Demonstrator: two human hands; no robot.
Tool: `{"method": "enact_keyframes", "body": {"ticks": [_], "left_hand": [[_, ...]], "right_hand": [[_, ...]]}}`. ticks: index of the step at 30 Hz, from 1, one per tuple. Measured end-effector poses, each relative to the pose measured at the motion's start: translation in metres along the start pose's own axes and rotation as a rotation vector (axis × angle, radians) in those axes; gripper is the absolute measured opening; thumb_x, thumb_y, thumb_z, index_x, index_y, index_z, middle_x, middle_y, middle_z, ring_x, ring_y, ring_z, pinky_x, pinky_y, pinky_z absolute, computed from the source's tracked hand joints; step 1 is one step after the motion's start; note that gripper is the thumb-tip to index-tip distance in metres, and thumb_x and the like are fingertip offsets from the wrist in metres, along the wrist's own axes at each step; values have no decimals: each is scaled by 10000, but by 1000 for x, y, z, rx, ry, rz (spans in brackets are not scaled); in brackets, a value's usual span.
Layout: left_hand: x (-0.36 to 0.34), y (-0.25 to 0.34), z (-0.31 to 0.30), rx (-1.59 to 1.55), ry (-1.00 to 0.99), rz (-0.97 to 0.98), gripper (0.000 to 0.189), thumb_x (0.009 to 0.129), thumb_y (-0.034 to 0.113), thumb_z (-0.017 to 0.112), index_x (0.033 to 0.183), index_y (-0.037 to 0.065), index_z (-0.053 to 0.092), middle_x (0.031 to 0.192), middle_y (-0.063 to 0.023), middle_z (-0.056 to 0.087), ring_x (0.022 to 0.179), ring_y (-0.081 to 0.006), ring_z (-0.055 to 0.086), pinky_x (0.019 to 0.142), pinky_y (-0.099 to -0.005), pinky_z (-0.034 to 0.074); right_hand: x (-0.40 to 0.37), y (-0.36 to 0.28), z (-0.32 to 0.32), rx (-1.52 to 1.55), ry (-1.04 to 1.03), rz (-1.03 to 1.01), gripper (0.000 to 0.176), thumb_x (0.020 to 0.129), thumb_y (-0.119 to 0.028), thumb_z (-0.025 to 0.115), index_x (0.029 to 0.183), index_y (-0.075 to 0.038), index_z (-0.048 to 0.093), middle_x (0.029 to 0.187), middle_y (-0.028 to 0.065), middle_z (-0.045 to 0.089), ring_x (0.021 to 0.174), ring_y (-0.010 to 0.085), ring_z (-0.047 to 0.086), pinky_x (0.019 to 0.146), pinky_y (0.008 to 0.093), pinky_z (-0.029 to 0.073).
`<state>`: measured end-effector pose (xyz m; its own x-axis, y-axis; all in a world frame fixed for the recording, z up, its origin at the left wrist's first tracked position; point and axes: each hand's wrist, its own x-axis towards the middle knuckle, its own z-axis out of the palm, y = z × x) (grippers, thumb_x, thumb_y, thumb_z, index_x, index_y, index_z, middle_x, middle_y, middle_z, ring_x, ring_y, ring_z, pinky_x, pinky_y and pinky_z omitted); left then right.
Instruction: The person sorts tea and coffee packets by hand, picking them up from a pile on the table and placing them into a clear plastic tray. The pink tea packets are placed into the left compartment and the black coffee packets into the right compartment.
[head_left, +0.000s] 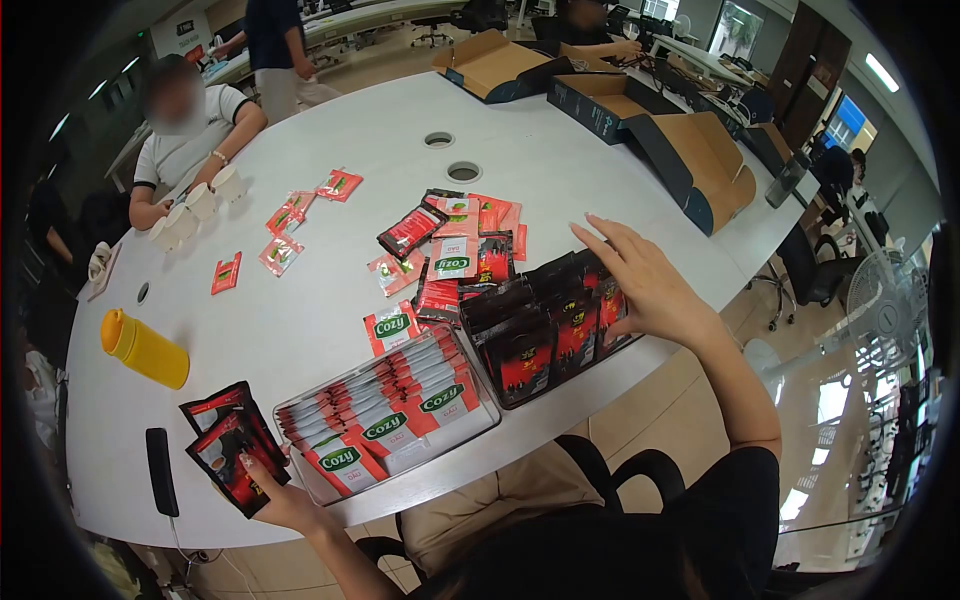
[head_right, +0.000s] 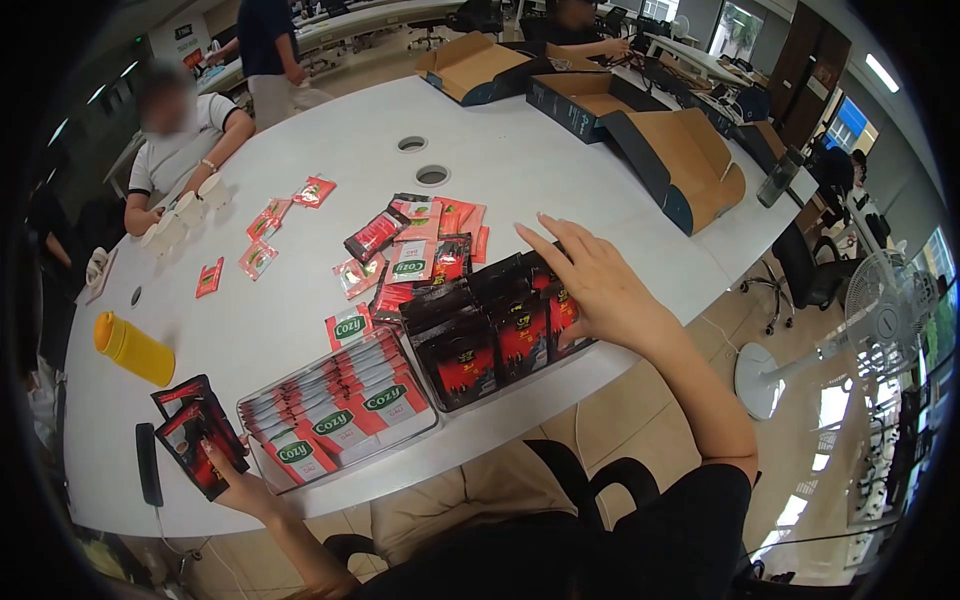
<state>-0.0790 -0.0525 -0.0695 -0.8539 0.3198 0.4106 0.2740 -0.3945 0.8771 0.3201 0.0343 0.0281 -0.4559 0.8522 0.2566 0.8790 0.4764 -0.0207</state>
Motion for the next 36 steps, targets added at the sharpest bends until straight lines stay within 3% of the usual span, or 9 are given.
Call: {"method": "enact_keyframes", "body": {"ticks": [4,10,13,22,24,25,29,31,36], "left_hand": [[0,-1,0,-17,-9,33,361,870,193,645,1053,-91,518,930,-133,606,642,-158,589,560,-248,506],[2,-8,-3,-8,15,48,360,874,181,635,1071,-86,496,901,-131,600,619,-156,581,548,-248,503],[0,-1,0,-37,-16,14,357,878,180,629,1076,-82,489,887,-130,600,610,-156,578,550,-253,503],[1,1,3,-37,-11,24,344,894,154,599,1125,-66,469,912,-130,600,618,-153,584,540,-260,512],[1,2,5,-52,9,25,347,893,153,600,1127,-68,469,921,-130,599,623,-153,588,541,-260,517],[6,-16,-14,39,-60,-31,419,879,100,579,1216,-37,371,1034,-153,533,766,-202,599,582,-294,571],[0,6,-1,-18,-33,31,298,884,106,576,1111,-25,432,989,-112,543,831,-146,563,638,-264,534],[3,-8,-9,-34,-20,110,318,891,122,581,1107,-69,446,996,-132,570,720,-171,605,588,-298,546],[-24,14,-27,-32,-183,274,479,852,133,624,1235,-64,415,1073,-117,554,937,-177,554,843,-320,465]], "right_hand": [[4,3,4,46,4,-19,1147,410,-129,855,1411,-102,298,1212,113,471,1097,310,471,947,405,392],[14,12,13,30,-22,-13,839,506,-76,789,1269,-93,441,905,86,514,849,274,506,758,379,424],[20,12,17,72,-7,-34,704,541,-61,762,1185,-89,480,914,80,523,859,272,510,740,377,428],[20,10,4,151,-73,-34,791,561,-10,741,1286,-107,439,965,86,539,900,274,518,777,380,429],[16,9,-3,166,-18,-61,804,584,20,708,1322,-102,414,1049,107,542,976,290,514,841,383,423],[17,8,-7,175,8,-90,811,595,34,692,1340,-100,401,1091,118,544,1014,299,512,873,385,421],[7,-13,-28,165,167,-59,708,628,68,643,1299,-61,456,1224,141,513,1145,328,473,967,386,385],[-1,-24,-33,141,270,-49,641,640,73,635,1257,-37,500,1235,146,518,1175,336,464,988,393,374],[-16,-71,-30,315,341,-262,535,667,41,654,1189,-29,560,1155,132,587,1070,329,553,928,402,424]]}}
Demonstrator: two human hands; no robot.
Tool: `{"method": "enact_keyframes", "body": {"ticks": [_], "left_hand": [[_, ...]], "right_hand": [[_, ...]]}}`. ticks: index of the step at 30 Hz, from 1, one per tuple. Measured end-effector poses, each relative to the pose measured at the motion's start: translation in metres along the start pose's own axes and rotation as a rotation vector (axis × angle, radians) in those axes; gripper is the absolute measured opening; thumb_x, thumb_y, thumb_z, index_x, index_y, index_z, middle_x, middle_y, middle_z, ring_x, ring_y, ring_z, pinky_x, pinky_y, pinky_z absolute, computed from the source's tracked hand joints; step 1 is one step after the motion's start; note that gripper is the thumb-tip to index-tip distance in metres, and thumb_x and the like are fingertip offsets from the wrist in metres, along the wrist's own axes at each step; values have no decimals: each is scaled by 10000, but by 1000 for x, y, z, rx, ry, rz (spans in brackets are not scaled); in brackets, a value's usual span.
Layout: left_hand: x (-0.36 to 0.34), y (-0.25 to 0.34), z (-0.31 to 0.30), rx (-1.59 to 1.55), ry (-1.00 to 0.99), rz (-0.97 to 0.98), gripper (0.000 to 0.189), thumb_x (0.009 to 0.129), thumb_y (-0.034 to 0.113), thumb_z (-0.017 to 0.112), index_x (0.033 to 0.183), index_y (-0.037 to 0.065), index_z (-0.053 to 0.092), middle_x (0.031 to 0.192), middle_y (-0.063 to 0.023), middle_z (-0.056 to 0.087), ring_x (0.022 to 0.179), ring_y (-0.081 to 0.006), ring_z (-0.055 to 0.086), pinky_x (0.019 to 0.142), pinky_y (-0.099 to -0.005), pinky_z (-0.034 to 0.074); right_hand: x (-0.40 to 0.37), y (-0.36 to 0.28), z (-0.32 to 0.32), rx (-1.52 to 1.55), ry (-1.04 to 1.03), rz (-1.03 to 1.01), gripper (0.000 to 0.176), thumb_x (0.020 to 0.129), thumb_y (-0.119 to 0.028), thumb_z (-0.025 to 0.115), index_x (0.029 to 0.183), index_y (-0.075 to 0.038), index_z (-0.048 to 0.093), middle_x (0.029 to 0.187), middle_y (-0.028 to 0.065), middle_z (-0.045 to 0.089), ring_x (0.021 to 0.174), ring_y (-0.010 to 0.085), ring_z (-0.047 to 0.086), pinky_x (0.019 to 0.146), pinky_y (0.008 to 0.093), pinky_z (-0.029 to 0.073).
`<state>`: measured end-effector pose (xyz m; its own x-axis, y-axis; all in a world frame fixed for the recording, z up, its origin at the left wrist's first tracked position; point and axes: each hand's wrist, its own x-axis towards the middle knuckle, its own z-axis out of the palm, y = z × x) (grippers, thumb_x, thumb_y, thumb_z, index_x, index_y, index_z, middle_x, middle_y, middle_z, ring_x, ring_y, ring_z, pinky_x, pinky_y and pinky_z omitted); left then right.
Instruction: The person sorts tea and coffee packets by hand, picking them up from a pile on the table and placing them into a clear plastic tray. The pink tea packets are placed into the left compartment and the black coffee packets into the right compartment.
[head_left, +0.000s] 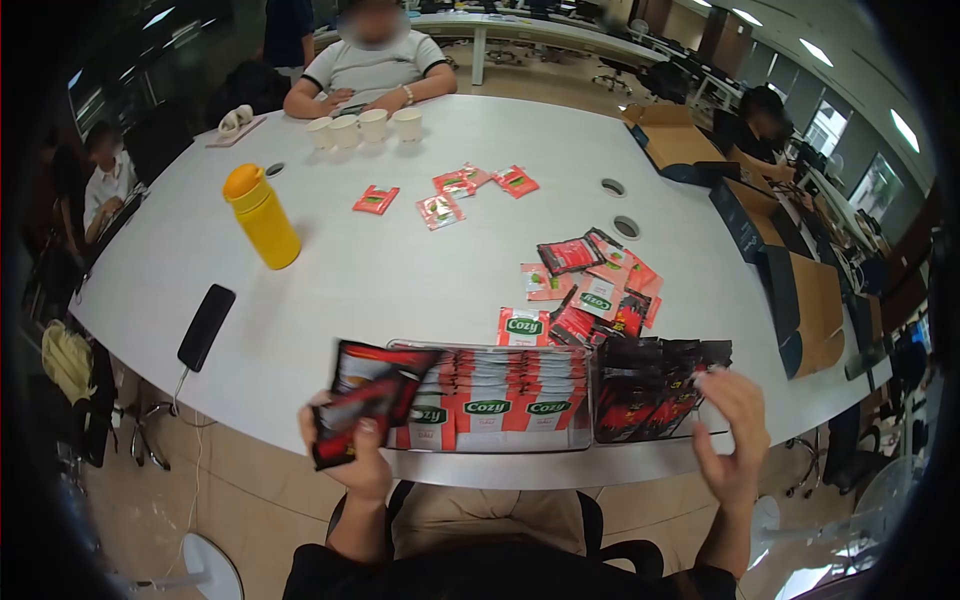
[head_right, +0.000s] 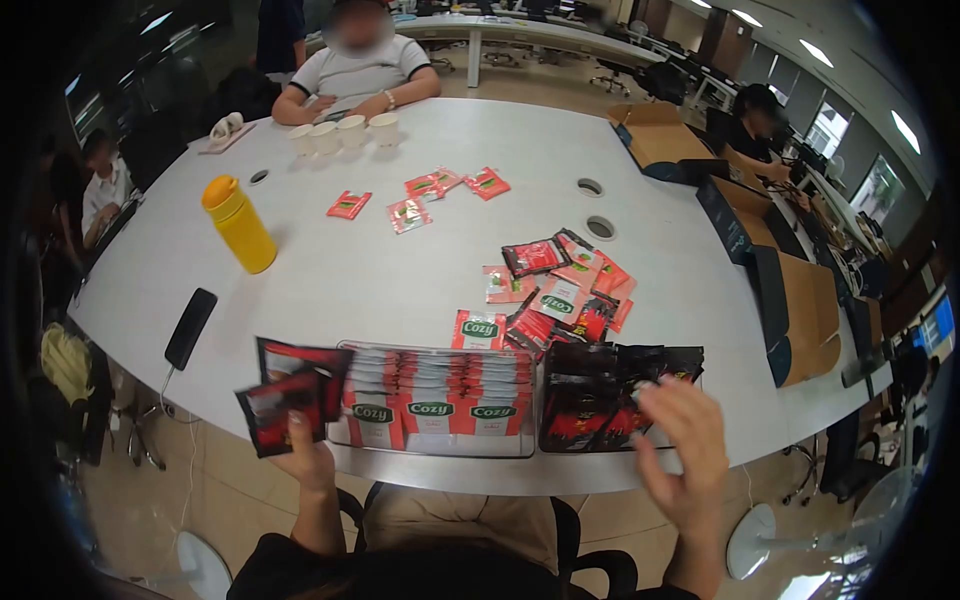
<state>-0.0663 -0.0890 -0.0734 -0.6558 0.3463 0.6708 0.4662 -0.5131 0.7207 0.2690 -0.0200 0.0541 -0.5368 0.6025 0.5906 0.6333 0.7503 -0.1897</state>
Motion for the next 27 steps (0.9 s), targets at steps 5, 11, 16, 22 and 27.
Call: {"method": "enact_keyframes", "body": {"ticks": [5,11,16,22,27], "left_hand": [[25,61,10,-270,-986,27,379,842,271,630,1105,1,589,989,-142,677,785,-251,682,629,-293,534],[8,71,16,-111,-1090,233,378,782,98,549,1152,53,612,1057,-101,659,751,-185,662,617,-263,522],[9,73,16,-100,-1152,246,385,775,94,560,1155,72,615,1119,-117,642,716,-188,662,573,-234,511],[11,54,3,-187,-786,293,258,905,240,574,1056,30,571,1001,-244,648,700,-263,678,565,-312,552],[4,-5,-19,-51,-16,-134,398,836,67,540,1193,-67,425,883,-165,614,653,-182,597,636,-276,509]], "right_hand": [[20,-48,35,473,-84,-106,504,652,-80,728,1138,-39,600,1064,113,636,950,277,615,798,363,487],[25,-55,39,585,-335,-271,484,708,-28,617,1188,-86,603,856,56,626,713,184,616,589,279,504],[22,-60,27,522,-417,-113,461,621,-5,730,1069,-100,669,755,40,614,622,168,593,545,276,487],[-7,-22,24,688,-20,194,323,633,65,729,926,-22,625,766,49,599,669,169,589,607,290,482],[-32,22,8,724,502,664,257,727,74,674,934,-3,544,968,80,637,887,105,596,815,242,459]]}}
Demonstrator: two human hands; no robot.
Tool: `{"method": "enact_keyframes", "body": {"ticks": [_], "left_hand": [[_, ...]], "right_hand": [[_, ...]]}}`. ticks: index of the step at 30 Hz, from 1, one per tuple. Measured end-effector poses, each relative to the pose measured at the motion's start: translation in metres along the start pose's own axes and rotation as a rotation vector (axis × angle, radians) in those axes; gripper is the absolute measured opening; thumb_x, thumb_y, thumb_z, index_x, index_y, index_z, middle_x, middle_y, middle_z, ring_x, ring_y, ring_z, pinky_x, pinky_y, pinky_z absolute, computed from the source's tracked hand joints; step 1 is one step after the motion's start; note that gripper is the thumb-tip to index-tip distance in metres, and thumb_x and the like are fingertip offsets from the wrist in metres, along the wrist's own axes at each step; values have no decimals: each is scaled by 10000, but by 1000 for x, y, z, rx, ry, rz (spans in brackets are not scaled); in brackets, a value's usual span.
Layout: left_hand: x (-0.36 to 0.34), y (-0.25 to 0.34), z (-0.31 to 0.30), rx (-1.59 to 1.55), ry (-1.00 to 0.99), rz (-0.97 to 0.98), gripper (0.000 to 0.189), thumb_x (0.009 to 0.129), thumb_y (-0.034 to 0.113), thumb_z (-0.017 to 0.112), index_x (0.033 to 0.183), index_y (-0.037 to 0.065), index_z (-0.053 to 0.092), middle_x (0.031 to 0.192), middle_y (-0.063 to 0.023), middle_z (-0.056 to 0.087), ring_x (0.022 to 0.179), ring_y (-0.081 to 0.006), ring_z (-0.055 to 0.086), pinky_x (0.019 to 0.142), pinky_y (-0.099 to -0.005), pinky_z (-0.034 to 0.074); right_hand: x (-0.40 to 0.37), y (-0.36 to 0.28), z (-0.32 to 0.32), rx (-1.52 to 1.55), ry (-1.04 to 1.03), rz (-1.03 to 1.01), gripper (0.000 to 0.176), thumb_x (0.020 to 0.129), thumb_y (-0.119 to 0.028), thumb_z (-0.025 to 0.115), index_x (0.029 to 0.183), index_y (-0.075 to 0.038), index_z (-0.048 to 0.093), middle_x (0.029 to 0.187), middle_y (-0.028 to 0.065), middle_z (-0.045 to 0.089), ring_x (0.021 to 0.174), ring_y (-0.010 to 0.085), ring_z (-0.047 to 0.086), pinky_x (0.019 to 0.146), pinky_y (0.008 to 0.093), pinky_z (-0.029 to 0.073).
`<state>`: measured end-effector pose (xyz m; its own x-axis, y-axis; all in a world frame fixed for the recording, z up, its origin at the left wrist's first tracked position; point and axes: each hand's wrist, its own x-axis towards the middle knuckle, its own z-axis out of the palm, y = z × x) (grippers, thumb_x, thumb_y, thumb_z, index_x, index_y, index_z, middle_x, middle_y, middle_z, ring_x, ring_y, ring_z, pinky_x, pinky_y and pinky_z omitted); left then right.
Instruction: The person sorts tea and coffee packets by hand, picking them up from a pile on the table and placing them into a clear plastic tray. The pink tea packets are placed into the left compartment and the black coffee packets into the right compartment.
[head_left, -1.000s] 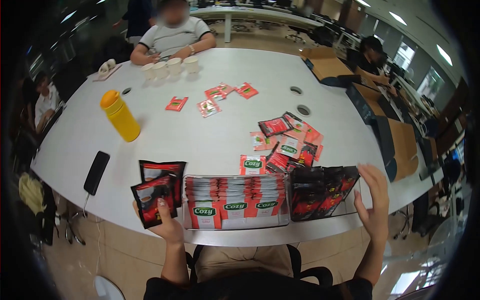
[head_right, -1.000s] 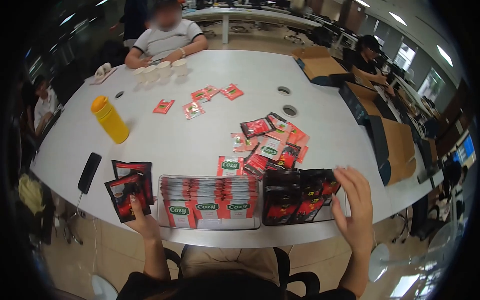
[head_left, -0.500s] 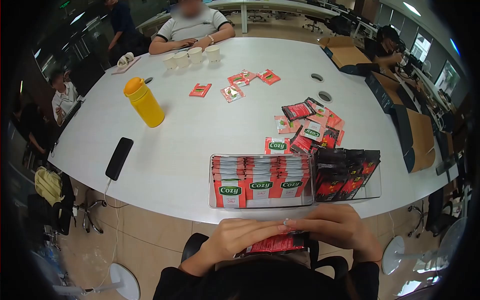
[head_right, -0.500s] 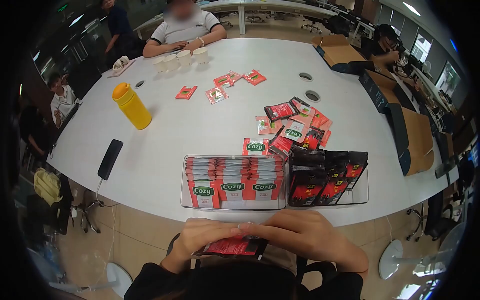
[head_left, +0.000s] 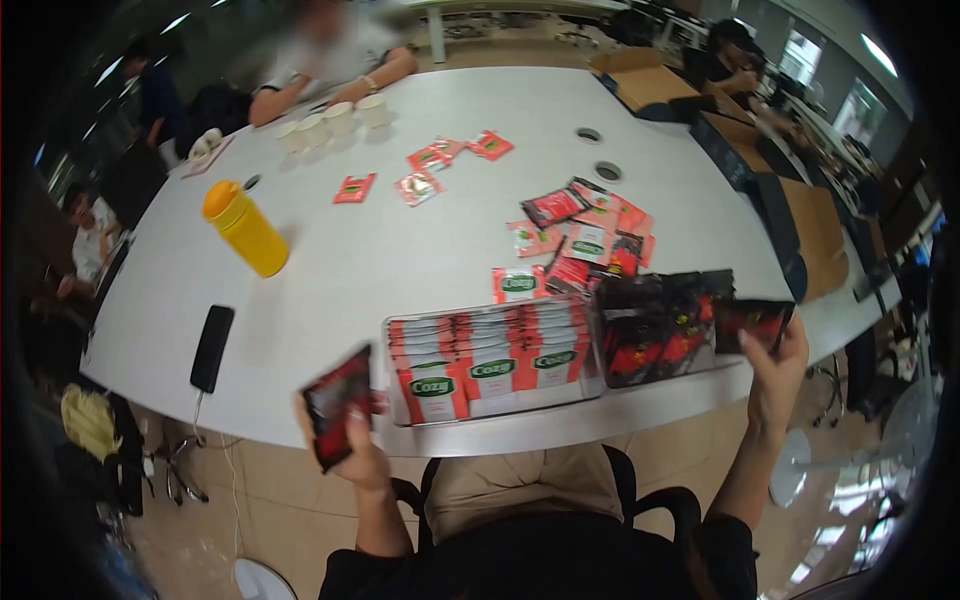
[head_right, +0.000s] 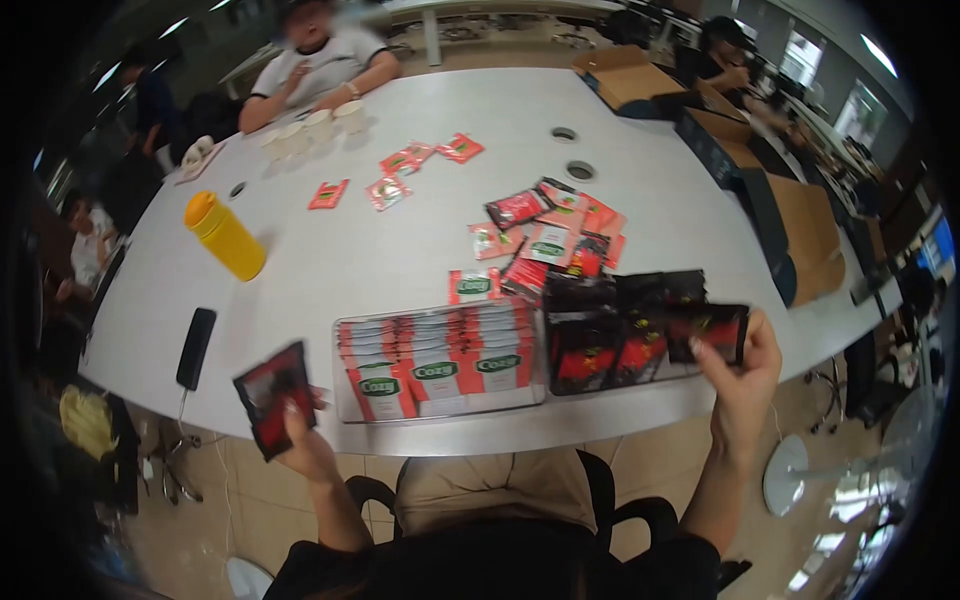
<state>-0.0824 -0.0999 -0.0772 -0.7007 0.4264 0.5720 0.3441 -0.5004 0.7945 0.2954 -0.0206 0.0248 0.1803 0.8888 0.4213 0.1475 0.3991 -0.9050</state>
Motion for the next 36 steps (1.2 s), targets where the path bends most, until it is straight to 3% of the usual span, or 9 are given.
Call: {"method": "enact_keyframes", "body": {"ticks": [2,6,7,15,21,23,29,32,36], "left_hand": [[19,-6,0,137,30,-93,390,877,90,572,1206,-62,429,789,-107,626,609,-129,566,582,-238,464],[35,-28,-5,156,60,-297,342,889,127,600,1174,-25,490,782,-70,624,586,-84,542,536,-215,416],[36,-25,1,106,109,-232,366,886,116,603,1206,-6,475,838,-74,622,585,-89,538,526,-205,403],[29,-19,6,103,65,-154,417,854,18,606,1242,35,455,1015,-101,586,651,-115,554,556,-208,443],[29,-17,6,115,54,-170,396,851,19,609,1219,28,462,1033,-108,577,679,-129,573,566,-220,473],[28,-17,8,122,69,-163,365,866,51,609,1202,23,470,931,-81,595,640,-105,550,561,-211,424],[27,-17,10,145,82,-161,332,872,76,614,1171,18,481,892,-74,607,611,-95,539,551,-206,403],[27,-20,9,158,73,-142,342,872,81,615,1179,19,478,900,-75,607,614,-97,542,552,-209,407],[28,-15,10,147,57,-178,414,845,6,606,1228,32,448,963,-112,597,649,-120,578,545,-205,465]], "right_hand": [[9,1,-6,124,72,35,464,775,89,626,1197,10,450,1031,93,618,934,144,602,844,282,472],[19,25,-26,40,148,-10,509,778,94,627,1231,9,413,1070,102,585,968,151,591,873,279,477],[21,31,-29,51,145,-5,521,781,89,632,1245,10,408,1087,102,568,971,150,586,863,280,482],[37,41,-32,-475,-110,-95,228,718,-74,723,892,1,597,852,33,638,804,99,579,766,251,432],[42,38,-39,-777,-224,-133,349,602,-111,803,865,-17,594,764,48,599,760,155,513,741,276,399],[43,44,-41,-706,-264,-91,408,545,-138,833,841,-15,581,724,55,566,753,203,500,742,306,398],[49,24,-25,-1173,-390,-256,594,445,-125,840,950,-77,533,1087,53,549,967,264,498,822,359,387],[51,23,-15,-1182,-368,-381,811,387,-94,840,1124,-113,501,1243,69,469,1120,291,456,893,392,389],[56,14,-2,-1184,-475,-385,1010,357,-94,832,1285,-136,436,1258,88,461,1202,315,417,980,401,365]]}}
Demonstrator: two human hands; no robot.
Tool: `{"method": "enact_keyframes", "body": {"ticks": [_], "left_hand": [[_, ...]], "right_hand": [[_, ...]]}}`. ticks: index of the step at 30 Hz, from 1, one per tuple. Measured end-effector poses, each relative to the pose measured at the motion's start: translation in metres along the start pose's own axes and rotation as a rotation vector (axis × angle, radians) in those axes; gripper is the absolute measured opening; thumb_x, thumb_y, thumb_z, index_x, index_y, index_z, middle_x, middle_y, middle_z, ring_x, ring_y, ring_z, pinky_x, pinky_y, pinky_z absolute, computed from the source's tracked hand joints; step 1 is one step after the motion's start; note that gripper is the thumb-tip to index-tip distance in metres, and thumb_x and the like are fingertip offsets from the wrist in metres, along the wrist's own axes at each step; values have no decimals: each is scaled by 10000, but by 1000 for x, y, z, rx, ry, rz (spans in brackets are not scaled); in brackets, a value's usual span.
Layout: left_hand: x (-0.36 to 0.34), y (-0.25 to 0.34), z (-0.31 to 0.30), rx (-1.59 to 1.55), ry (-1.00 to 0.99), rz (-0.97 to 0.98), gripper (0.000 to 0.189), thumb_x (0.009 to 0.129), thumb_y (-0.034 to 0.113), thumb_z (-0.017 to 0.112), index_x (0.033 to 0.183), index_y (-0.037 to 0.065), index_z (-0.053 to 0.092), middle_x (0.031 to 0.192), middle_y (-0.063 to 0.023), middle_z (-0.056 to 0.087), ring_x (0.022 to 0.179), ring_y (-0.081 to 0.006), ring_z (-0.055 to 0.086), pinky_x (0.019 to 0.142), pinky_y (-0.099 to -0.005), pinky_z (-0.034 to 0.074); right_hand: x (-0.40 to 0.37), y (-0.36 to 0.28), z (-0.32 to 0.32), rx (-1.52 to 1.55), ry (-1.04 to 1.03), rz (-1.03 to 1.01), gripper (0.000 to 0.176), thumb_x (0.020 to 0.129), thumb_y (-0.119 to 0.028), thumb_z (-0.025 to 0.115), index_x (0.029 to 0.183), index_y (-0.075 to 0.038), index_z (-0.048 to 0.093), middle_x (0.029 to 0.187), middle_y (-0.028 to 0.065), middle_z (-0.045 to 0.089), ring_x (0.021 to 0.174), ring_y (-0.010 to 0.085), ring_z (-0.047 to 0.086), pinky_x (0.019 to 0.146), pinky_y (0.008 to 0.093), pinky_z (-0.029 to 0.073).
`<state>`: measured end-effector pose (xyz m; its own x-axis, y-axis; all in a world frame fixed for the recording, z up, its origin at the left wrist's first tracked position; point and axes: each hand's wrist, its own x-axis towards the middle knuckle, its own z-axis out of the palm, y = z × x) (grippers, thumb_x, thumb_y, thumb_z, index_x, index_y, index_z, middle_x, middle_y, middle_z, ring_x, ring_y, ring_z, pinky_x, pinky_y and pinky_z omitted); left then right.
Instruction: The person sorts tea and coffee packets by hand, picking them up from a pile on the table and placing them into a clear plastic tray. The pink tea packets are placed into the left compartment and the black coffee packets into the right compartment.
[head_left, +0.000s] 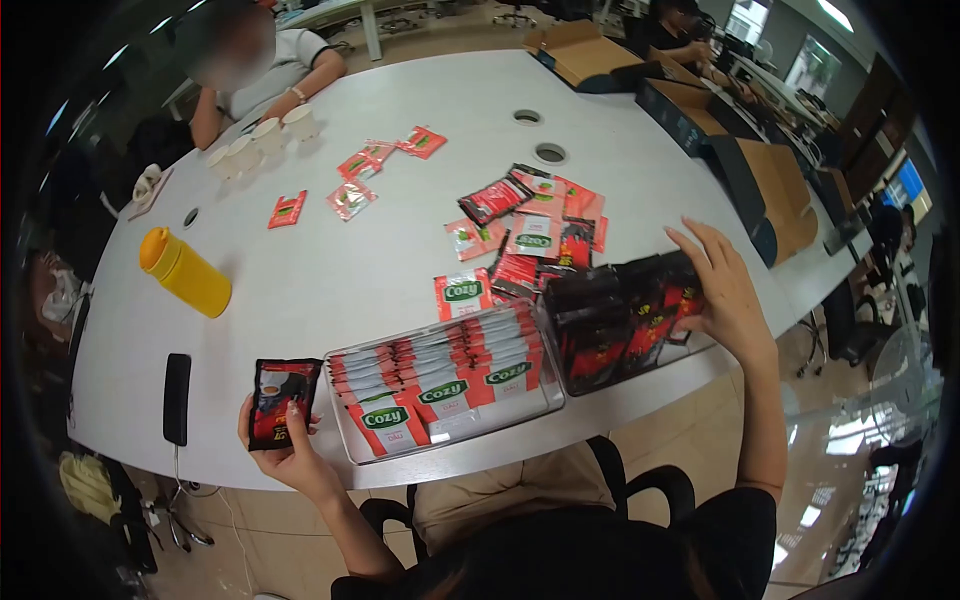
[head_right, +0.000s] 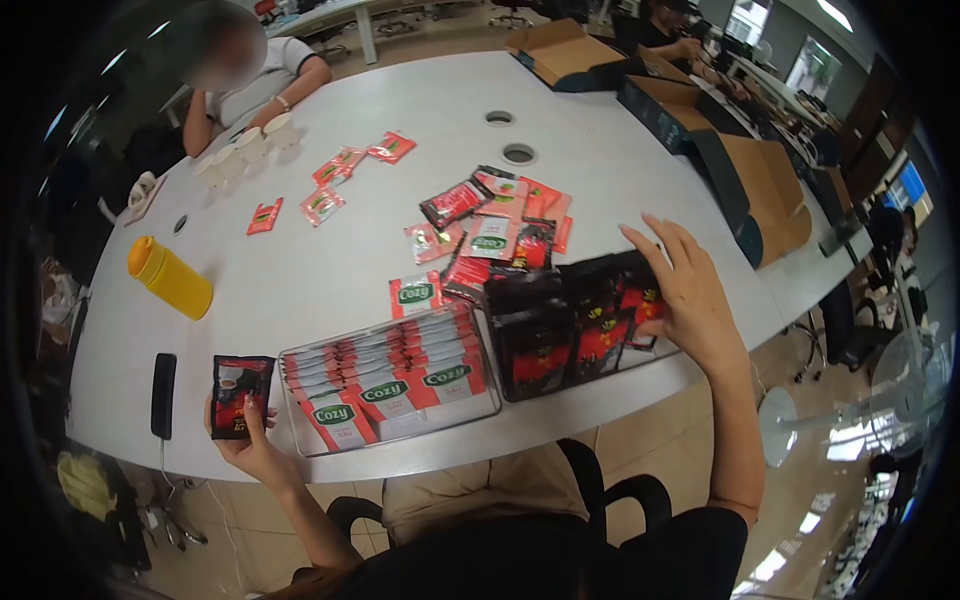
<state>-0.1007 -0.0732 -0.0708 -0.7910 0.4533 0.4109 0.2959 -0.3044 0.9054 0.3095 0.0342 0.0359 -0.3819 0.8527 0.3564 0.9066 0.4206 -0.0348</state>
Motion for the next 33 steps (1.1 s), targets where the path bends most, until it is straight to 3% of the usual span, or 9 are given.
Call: {"method": "enact_keyframes", "body": {"ticks": [2,3,6,9,21,26,27,30,33], "left_hand": [[-1,4,1,-20,0,-27,485,823,-8,634,1255,56,422,890,-101,606,598,-121,580,525,-200,446],[0,3,0,-24,-2,-35,504,813,-13,644,1257,57,416,892,-108,606,606,-129,590,527,-203,453],[2,5,2,-85,-26,-20,545,788,-54,649,1260,44,395,902,-130,613,648,-170,626,568,-241,515],[3,8,3,-89,-39,-19,541,783,-71,638,1256,31,398,912,-140,618,684,-173,634,581,-253,529],[1,7,1,-74,-35,14,521,776,-77,651,1234,16,421,950,-124,597,724,-164,633,571,-242,532],[-1,2,-4,-97,32,28,385,803,-31,655,1146,-8,482,920,-95,597,677,-121,611,509,-193,463],[-2,-1,-5,-85,77,25,256,834,13,635,1062,-21,523,854,-83,605,637,-101,584,503,-194,437],[-4,0,-13,-156,152,130,193,855,48,615,1018,-24,543,807,-79,612,609,-97,561,514,-214,439],[-10,14,-17,-216,144,171,181,866,93,588,1016,3,540,849,-85,625,599,-101,539,505,-222,405]], "right_hand": [[5,6,4,-9,-79,-60,1079,349,-92,830,1338,-142,402,1256,88,461,1221,316,402,999,394,360],[8,4,4,-14,-41,-90,998,370,-61,821,1291,-120,441,1120,92,517,1118,304,468,929,392,390],[12,13,10,31,-181,-63,875,397,-25,799,1211,-93,485,940,90,528,940,297,516,818,390,412],[17,10,14,106,-83,-112,738,423,11,770,1111,-70,515,836,88,500,800,294,506,731,388,404],[12,10,22,87,-26,-106,668,443,56,732,1068,-56,523,838,90,498,787,289,506,693,387,413],[4,5,18,-4,1,-88,833,442,60,754,1217,-99,493,1064,95,531,976,289,525,829,370,440],[3,3,17,-51,43,-109,870,443,59,760,1251,-110,482,1126,96,532,1027,289,523,863,367,442],[-2,-2,9,-12,25,-58,947,450,64,770,1316,-135,440,1279,93,476,1146,291,483,936,372,427],[-7,-8,-2,-12,99,-28,822,523,63,748,1280,-118,484,1256,94,503,1140,290,495,919,374,428]]}}
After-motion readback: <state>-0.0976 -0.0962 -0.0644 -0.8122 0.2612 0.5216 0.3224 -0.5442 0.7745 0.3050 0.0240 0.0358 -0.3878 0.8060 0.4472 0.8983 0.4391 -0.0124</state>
